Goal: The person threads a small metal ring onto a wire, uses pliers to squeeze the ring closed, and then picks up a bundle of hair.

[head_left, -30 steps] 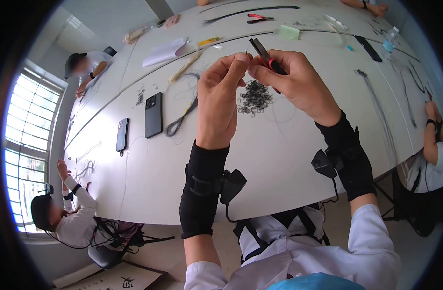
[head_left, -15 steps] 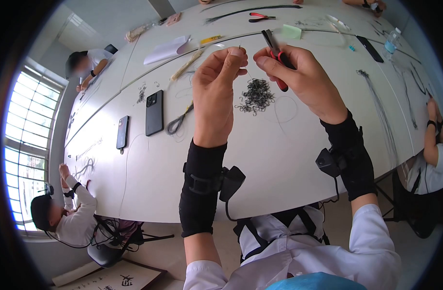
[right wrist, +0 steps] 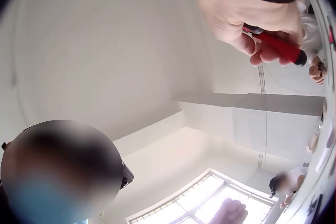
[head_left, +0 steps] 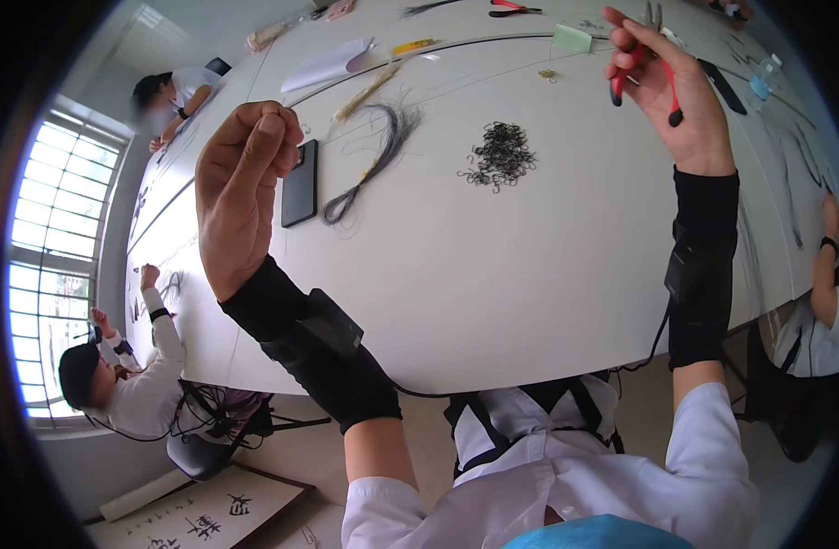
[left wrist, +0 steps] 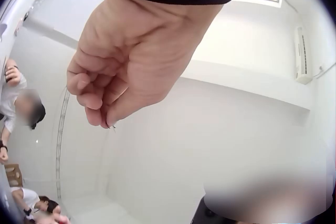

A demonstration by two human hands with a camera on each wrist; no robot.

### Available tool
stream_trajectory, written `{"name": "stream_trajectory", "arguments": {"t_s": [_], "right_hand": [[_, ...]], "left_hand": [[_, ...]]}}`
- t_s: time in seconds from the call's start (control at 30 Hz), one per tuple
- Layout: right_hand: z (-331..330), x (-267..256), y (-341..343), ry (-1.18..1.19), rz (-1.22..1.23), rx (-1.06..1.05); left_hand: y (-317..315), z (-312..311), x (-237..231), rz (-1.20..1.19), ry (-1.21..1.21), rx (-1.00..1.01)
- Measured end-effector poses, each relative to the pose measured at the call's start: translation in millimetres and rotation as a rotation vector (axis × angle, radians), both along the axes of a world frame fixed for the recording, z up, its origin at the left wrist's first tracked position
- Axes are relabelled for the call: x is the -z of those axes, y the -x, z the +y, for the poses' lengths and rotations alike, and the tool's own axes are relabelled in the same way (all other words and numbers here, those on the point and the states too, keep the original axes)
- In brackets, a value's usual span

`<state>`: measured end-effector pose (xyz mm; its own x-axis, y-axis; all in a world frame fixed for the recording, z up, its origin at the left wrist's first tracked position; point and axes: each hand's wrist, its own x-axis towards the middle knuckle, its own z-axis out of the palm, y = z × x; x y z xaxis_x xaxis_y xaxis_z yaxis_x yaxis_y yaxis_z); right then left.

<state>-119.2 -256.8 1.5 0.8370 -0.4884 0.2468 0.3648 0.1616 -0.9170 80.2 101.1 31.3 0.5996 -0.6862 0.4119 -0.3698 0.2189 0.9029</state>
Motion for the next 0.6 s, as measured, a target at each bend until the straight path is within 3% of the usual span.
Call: {"name": "stream_trajectory", "arguments": {"t_s": [0.2, 0.3, 0.37, 0.43, 0.6], "right_hand": [[-10, -3, 5, 0.039, 0.028, 0.127], [33, -15, 4, 0.241, 0.143, -0.08], [66, -20, 4, 0.322, 0.145, -0.149], [81, -19, 5, 0.392, 0.165, -0.173], [81, -19, 6, 0.401, 0.178, -0.14]], "left_hand": [[-23, 17, 7, -0.053, -0.109, -0.038], [10, -30, 6, -0.245, -0.082, -0.028], [29, -57, 11, -0.248, -0.102, 0.138], [42, -80, 18, -0.38, -0.121, 0.18], [54, -94, 20, -0.174, -0.181, 0.237]]}}
